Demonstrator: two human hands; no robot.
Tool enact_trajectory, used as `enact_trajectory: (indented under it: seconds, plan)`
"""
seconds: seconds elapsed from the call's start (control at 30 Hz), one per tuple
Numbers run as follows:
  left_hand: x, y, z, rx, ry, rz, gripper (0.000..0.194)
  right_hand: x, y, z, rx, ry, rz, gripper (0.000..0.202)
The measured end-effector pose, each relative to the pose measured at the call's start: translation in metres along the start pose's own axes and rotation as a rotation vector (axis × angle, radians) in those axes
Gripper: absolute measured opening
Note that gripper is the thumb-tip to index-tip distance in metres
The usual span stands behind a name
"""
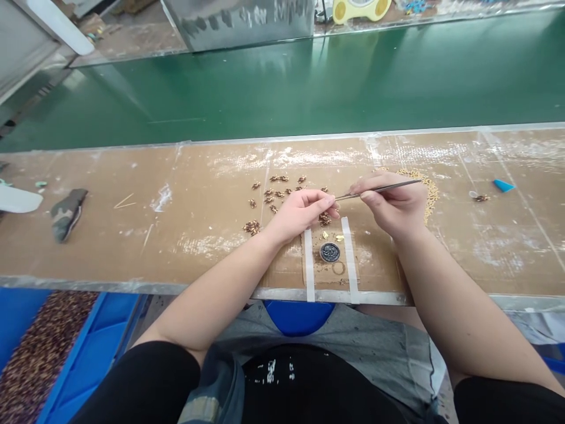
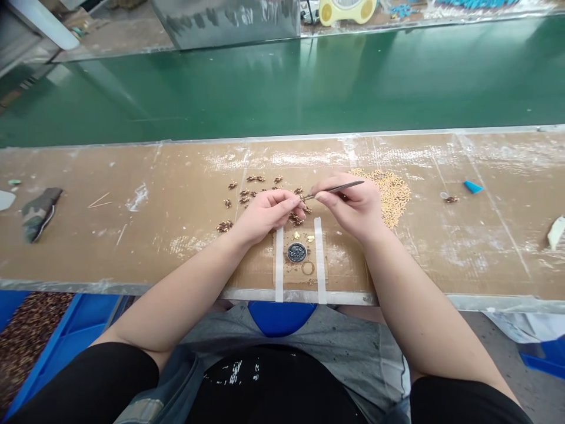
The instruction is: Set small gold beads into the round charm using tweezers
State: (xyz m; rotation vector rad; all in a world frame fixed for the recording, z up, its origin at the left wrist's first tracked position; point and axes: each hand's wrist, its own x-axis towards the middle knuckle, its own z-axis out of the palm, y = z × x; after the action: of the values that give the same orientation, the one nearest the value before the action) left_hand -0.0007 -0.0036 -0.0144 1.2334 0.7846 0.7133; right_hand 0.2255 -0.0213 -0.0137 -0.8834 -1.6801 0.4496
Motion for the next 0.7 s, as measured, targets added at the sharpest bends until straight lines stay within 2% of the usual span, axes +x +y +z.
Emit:
enact_trajectory:
  seconds: [0.17, 0.33, 0.53, 0.7]
  plan:
    - [0.0013, 0.0023, 0.0014, -0.124, -0.068, -0.064, 0.021, 0.0002, -0.0030, -0.0004, 0.028, -0.012, 0.022, 0.030]
    - [0.0023, 0.0048, 0.0030, -0.202, -0.093, -0.111, 0.020, -0.0018, -0.0025, 0.0014, 0.079, 0.049, 0.082, 0.030]
    - [0.0034, 0.0030, 0.0024, -0.247, -0.102, -0.076, 0.018, -0.0027, 0.0014, 0.0043, 0.222, 0.133, 0.132, 0.032]
    - [0.0031, 0.0044, 0.0032, -0.259, -0.084, -0.091, 0.020, -0.0018, -0.0001, 0.0064, 0.217, 0.130, 0.125, 0.033]
